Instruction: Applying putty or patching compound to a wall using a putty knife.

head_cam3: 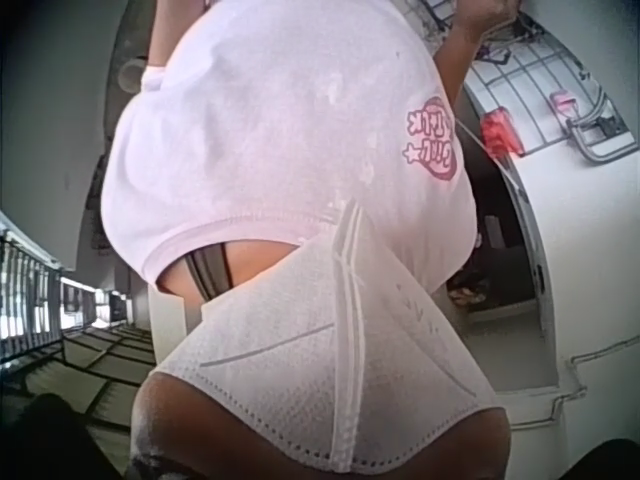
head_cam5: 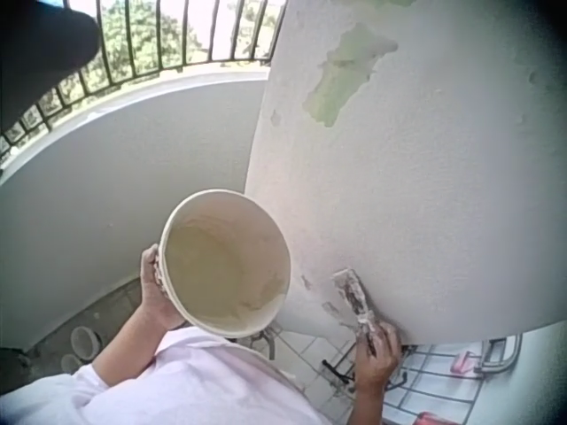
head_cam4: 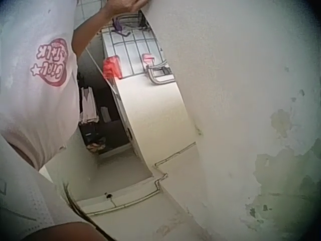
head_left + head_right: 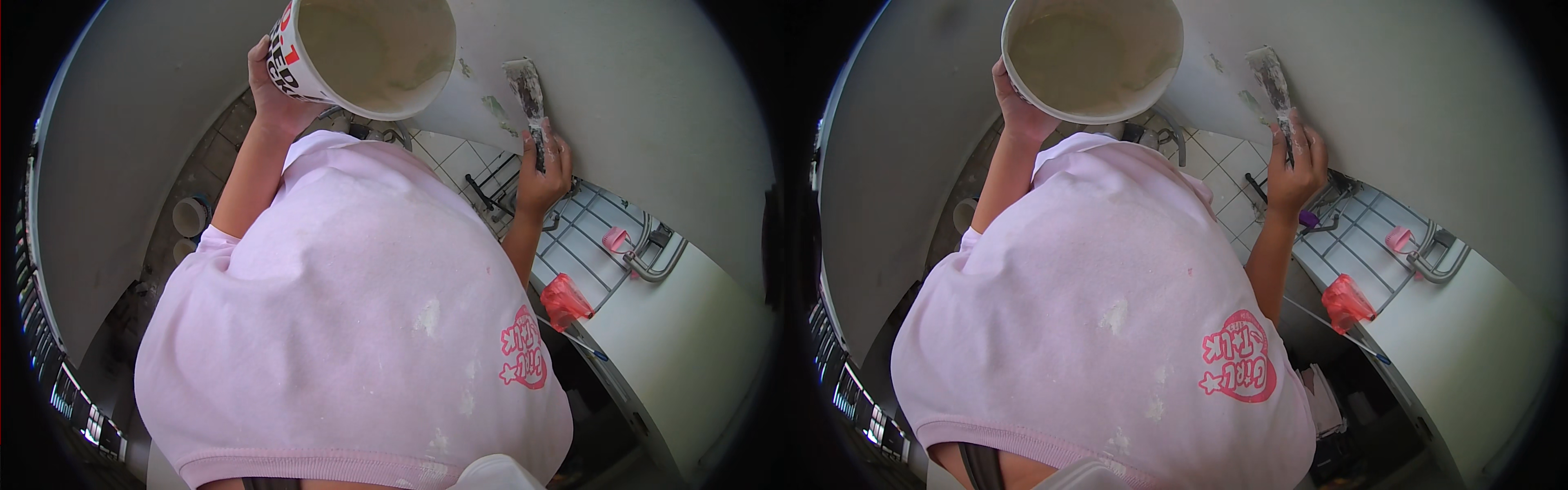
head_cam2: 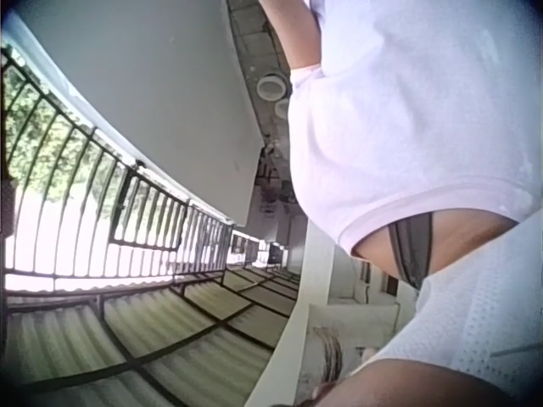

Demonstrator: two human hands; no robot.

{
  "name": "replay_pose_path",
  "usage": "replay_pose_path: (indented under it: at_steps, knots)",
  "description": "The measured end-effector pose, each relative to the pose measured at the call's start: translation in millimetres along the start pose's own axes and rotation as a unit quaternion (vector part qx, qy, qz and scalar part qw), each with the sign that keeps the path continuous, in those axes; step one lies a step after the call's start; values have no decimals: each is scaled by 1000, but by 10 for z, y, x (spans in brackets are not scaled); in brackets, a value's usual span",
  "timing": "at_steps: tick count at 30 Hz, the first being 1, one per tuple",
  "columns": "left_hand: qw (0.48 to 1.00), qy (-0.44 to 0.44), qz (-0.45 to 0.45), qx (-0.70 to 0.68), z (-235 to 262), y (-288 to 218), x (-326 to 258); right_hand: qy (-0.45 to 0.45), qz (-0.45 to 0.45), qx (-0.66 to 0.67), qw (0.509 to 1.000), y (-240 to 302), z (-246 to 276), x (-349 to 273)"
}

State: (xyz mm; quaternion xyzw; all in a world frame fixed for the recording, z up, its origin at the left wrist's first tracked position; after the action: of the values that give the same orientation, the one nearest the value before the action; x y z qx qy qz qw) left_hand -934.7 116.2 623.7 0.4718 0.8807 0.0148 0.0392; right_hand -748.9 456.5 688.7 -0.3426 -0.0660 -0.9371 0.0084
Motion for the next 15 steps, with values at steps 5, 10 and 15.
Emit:
replay_pose_path:
  at_steps: [5,10,15]
  knots:
    - [1000,-7,-4,17,39,-26,-9,5,4,-8,1000,-14,-15,17]
    - [1000,-11,-17,24,-4,-11,-29,-10,13,-22,1000,31,9,32]
    - [1000,2,-14,21,1,-80,-7,-23,18,-54,998,56,13,39]
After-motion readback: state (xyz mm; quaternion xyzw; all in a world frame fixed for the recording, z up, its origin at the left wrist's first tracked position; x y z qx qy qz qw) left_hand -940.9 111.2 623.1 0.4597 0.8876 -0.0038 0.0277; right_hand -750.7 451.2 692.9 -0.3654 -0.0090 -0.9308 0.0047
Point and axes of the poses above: each hand's wrist, its own x-axis towards the middle knuckle, its own z-axis out of the back of the hand, y = z × x, the point moved 2 cm from there along x, towards the middle knuckle, and after that the axes turned 11 degrees about z, right-handed, at the moved point
